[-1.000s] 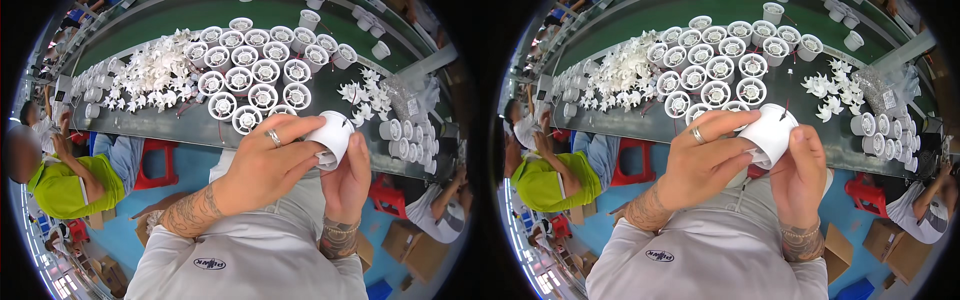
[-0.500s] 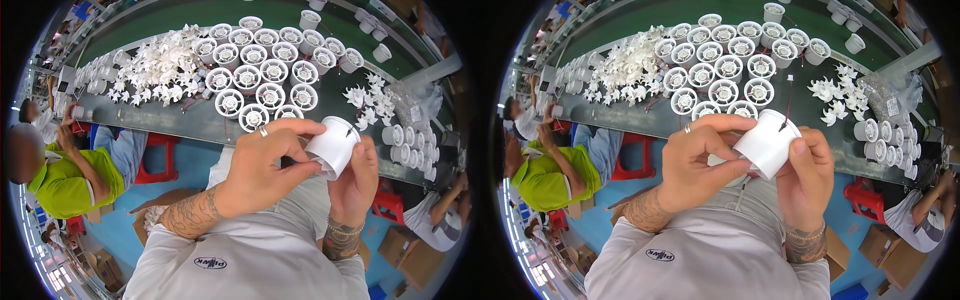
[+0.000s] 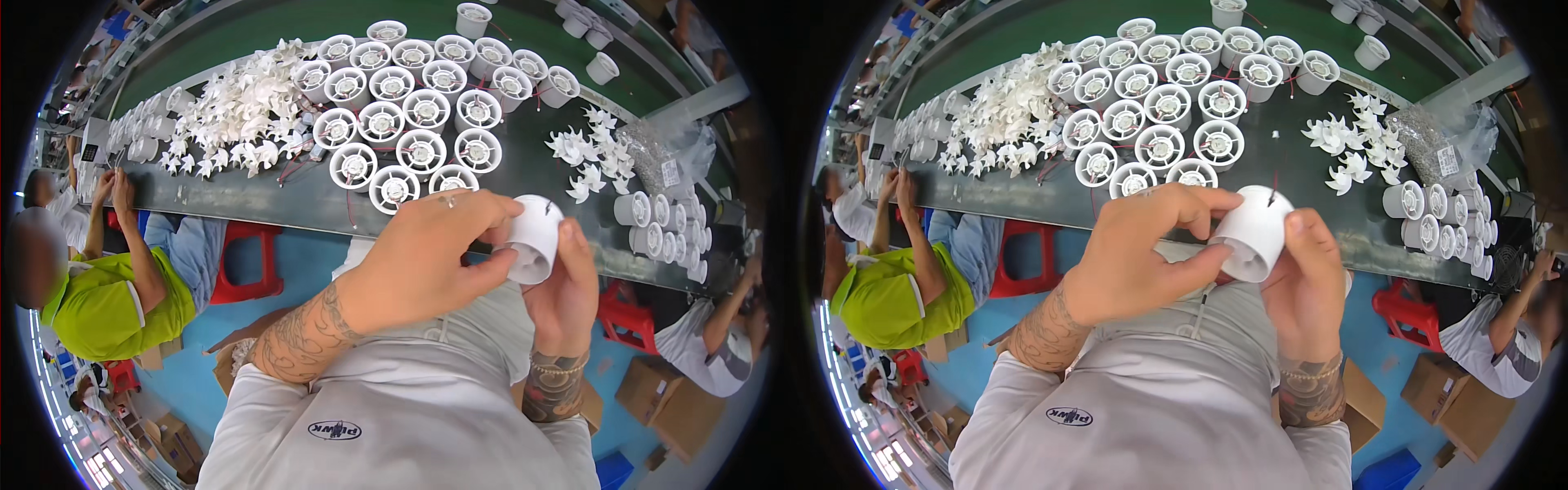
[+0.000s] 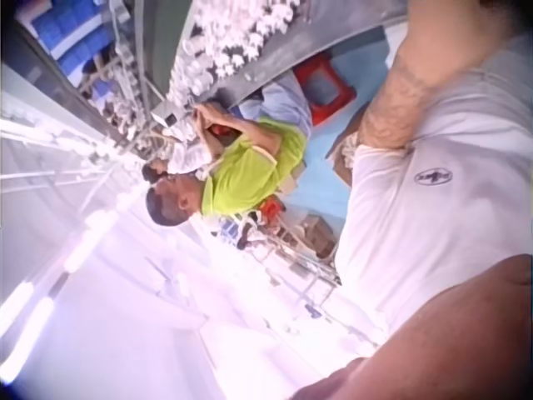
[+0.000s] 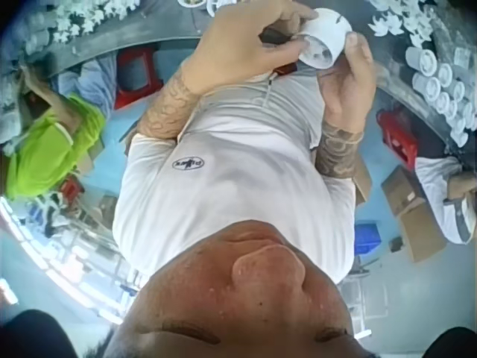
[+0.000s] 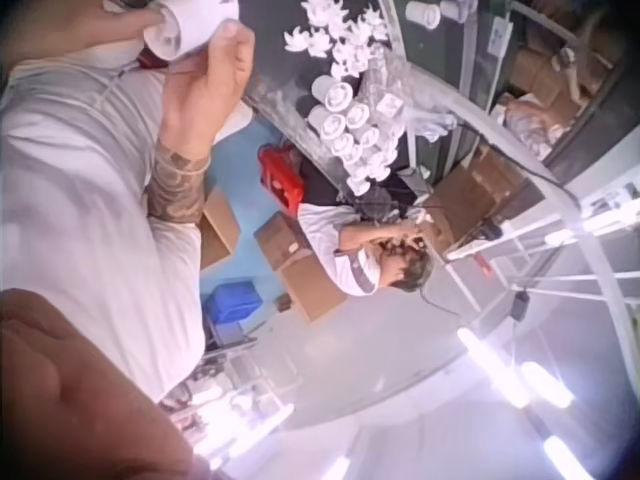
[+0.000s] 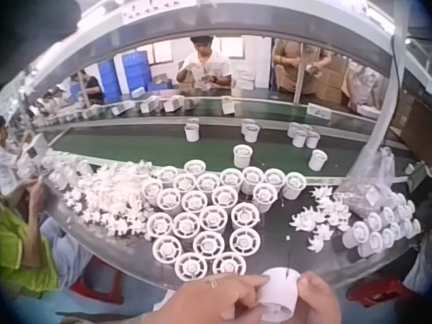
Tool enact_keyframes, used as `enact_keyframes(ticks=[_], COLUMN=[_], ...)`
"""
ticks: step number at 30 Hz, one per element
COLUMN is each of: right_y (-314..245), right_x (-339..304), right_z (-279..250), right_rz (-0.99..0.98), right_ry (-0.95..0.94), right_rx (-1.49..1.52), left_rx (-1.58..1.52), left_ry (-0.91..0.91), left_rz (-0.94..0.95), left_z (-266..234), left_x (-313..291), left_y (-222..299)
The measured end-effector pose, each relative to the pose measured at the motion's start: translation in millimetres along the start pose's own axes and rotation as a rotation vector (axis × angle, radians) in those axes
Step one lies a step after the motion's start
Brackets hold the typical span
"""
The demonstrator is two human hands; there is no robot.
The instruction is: Assembling white plastic circular components by inserting internal parts into housings at a production line station.
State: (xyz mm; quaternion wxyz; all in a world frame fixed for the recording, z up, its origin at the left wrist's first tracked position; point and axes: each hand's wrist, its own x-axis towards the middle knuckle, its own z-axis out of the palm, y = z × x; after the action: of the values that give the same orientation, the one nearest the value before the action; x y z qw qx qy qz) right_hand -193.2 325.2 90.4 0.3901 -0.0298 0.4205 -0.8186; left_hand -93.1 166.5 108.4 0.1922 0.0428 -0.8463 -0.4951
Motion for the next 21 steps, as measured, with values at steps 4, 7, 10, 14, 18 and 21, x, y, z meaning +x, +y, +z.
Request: enact_keyframes(ticks=[4,7,10,14,18,21], right_y=[14,2,-24,-79,-109,-116], right_x=[-1,1,26,67,100,127], right_z=[-16,-8,-6,-21,-31,-22], right_rz=[0.065,0.08,-0.282,-0.542,-0.552,-0.55], right_ry=[-0.053,-0.09,-0.084,0.167,0.169,0.092], right_rx=[0.035,-0.159,-0.665,-0.963,-1.013,-1.156], left_rx=[0.051,0.088,0.191,0.061,0.092,0.025], left_ry=[-0.036,-0.002,0.012,0.132,0.322,0.519], left_rz=[-0.002,0.076,0.191,0.009,-0.152,-0.284], left_z=[1,3,-15,-40,-61,-70], left_x=[-1,-8,-13,-35,-67,-87], left_y=[-6,-2,-2,-9,-49,-80])
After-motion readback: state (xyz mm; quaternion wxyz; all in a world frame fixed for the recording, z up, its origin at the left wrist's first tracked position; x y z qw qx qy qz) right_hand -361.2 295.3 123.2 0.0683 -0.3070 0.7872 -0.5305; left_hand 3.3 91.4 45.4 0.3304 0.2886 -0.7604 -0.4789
